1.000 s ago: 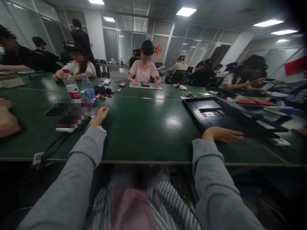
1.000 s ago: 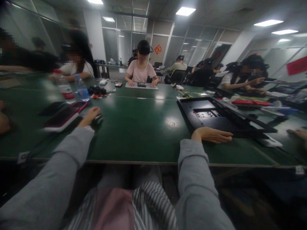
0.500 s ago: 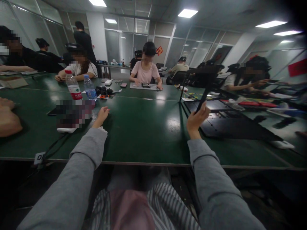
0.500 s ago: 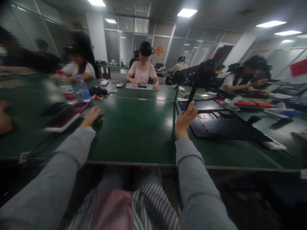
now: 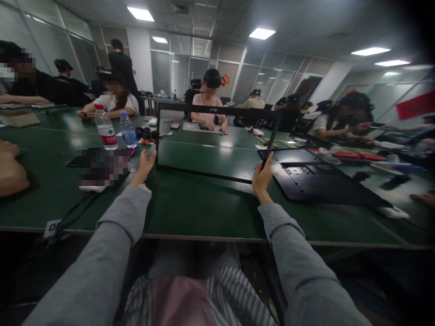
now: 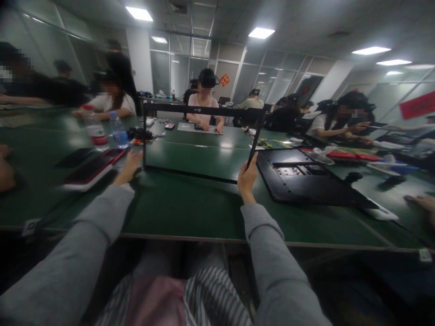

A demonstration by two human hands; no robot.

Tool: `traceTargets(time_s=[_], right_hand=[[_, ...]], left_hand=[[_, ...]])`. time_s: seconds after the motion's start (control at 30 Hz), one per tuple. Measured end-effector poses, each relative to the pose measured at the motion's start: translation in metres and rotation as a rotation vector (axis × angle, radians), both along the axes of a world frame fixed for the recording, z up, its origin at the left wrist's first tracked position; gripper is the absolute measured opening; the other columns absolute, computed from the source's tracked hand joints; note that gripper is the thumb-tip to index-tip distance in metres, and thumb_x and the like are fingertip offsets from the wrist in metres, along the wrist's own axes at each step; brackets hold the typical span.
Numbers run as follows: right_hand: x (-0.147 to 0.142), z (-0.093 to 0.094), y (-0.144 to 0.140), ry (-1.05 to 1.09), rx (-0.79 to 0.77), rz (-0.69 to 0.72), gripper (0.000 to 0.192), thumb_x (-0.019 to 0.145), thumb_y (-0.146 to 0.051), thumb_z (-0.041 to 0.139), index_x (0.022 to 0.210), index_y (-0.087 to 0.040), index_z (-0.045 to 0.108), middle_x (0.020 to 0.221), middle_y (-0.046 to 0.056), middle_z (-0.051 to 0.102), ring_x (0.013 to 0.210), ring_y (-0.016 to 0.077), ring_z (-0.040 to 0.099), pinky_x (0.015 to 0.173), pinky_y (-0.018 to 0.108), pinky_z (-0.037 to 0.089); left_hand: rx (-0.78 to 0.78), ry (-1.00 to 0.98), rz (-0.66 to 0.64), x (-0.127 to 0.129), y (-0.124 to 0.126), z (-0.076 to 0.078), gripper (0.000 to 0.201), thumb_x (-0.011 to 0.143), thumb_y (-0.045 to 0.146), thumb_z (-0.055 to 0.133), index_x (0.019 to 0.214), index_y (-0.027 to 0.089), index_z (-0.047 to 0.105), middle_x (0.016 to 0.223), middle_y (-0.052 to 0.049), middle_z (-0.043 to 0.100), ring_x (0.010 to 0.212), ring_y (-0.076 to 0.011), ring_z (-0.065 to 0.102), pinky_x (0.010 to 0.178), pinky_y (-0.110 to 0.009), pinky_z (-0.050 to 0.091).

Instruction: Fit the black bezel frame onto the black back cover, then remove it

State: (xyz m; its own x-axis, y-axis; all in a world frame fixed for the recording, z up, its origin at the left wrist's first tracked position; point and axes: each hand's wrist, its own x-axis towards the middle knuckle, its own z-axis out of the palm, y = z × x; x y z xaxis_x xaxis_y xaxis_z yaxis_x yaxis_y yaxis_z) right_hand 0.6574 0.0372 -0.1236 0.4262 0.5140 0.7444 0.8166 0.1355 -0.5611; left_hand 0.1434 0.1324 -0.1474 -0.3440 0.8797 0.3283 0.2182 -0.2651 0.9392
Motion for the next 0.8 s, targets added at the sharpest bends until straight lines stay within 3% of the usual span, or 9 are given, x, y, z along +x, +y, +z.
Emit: traceTargets(time_s=[0.07,0.17,0.27,0.37,0.47,0.57,0.67,0.8], right_hand=[[-0.001,-0.006,0.005,0.024,-0.052,0.016,0.072,0.107,-0.048,0.029,0.165,-0.005,0.034,0.089,0.011,0.07,0.079,0.0265,0.068,0.089,0.043,0.055],[-0.001,-0.013,0.011,0.084,-0.11,0.012,0.071,0.107,-0.049,0.03,0.165,-0.009,0.034,0.082,0.007,0.069,0.074,0.0245,0.066,0.087,0.04,0.054],[0.002,-0.018,0.014,0.126,-0.26,0.012,0.067,0.104,-0.051,0.039,0.159,-0.013,0.045,0.076,0.006,0.067,0.075,0.0263,0.067,0.088,0.042,0.054],[0.007,-0.025,0.019,0.133,-0.363,-0.003,0.063,0.096,-0.049,0.056,0.147,-0.013,0.055,0.079,0.009,0.07,0.085,0.0309,0.069,0.093,0.046,0.052],[0.016,-0.033,0.028,0.167,-0.375,0.028,0.06,0.085,-0.039,0.064,0.138,-0.011,0.059,0.087,0.011,0.072,0.091,0.0313,0.07,0.095,0.046,0.053],[0.024,-0.041,0.037,0.22,-0.364,0.148,0.059,0.077,-0.031,0.062,0.134,-0.012,0.06,0.094,0.011,0.074,0.092,0.0289,0.071,0.095,0.046,0.055],[0.027,-0.046,0.041,0.219,-0.381,0.264,0.058,0.076,-0.026,0.058,0.132,-0.013,0.062,0.109,0.014,0.076,0.105,0.0291,0.073,0.102,0.048,0.055],[0.024,-0.045,0.036,0.109,-0.432,0.217,0.054,0.081,-0.022,0.054,0.134,-0.016,0.065,0.13,0.017,0.073,0.127,0.0312,0.067,0.114,0.052,0.049]], left_hand=[[-0.019,0.012,-0.044,0.004,-0.004,0.003,0.059,0.096,0.058,0.066,0.137,0.016,0.059,0.127,-0.017,0.071,0.101,-0.0212,0.072,0.083,-0.03,0.056],[-0.063,0.076,-0.126,0.008,-0.01,0.006,0.057,0.097,0.066,0.057,0.118,0.014,0.069,0.095,-0.011,0.076,0.071,-0.0172,0.069,0.067,-0.027,0.052],[-0.08,0.18,-0.039,0.009,-0.013,0.008,0.05,0.096,0.061,0.059,0.109,0.015,0.074,0.076,-0.006,0.072,0.058,-0.0153,0.061,0.058,-0.026,0.046],[-0.132,0.264,0.084,0.006,-0.013,0.006,0.037,0.09,0.046,0.067,0.107,0.014,0.077,0.077,-0.006,0.074,0.062,-0.0166,0.063,0.059,-0.026,0.044],[-0.227,0.281,0.108,0.0,-0.013,0.005,0.037,0.085,0.038,0.07,0.111,0.013,0.078,0.088,-0.01,0.079,0.069,-0.0191,0.067,0.062,-0.027,0.046],[-0.284,0.353,0.131,-0.005,-0.014,0.006,0.036,0.083,0.031,0.069,0.112,0.013,0.079,0.1,-0.013,0.081,0.083,-0.0232,0.073,0.068,-0.028,0.049],[-0.327,0.518,0.165,-0.006,-0.018,0.009,0.037,0.085,0.031,0.066,0.115,0.014,0.081,0.107,-0.013,0.081,0.098,-0.0273,0.074,0.077,-0.031,0.05],[-0.334,0.728,0.173,-0.001,-0.024,0.012,0.04,0.093,0.037,0.061,0.121,0.018,0.081,0.116,-0.013,0.08,0.109,-0.0296,0.072,0.085,-0.033,0.05]])
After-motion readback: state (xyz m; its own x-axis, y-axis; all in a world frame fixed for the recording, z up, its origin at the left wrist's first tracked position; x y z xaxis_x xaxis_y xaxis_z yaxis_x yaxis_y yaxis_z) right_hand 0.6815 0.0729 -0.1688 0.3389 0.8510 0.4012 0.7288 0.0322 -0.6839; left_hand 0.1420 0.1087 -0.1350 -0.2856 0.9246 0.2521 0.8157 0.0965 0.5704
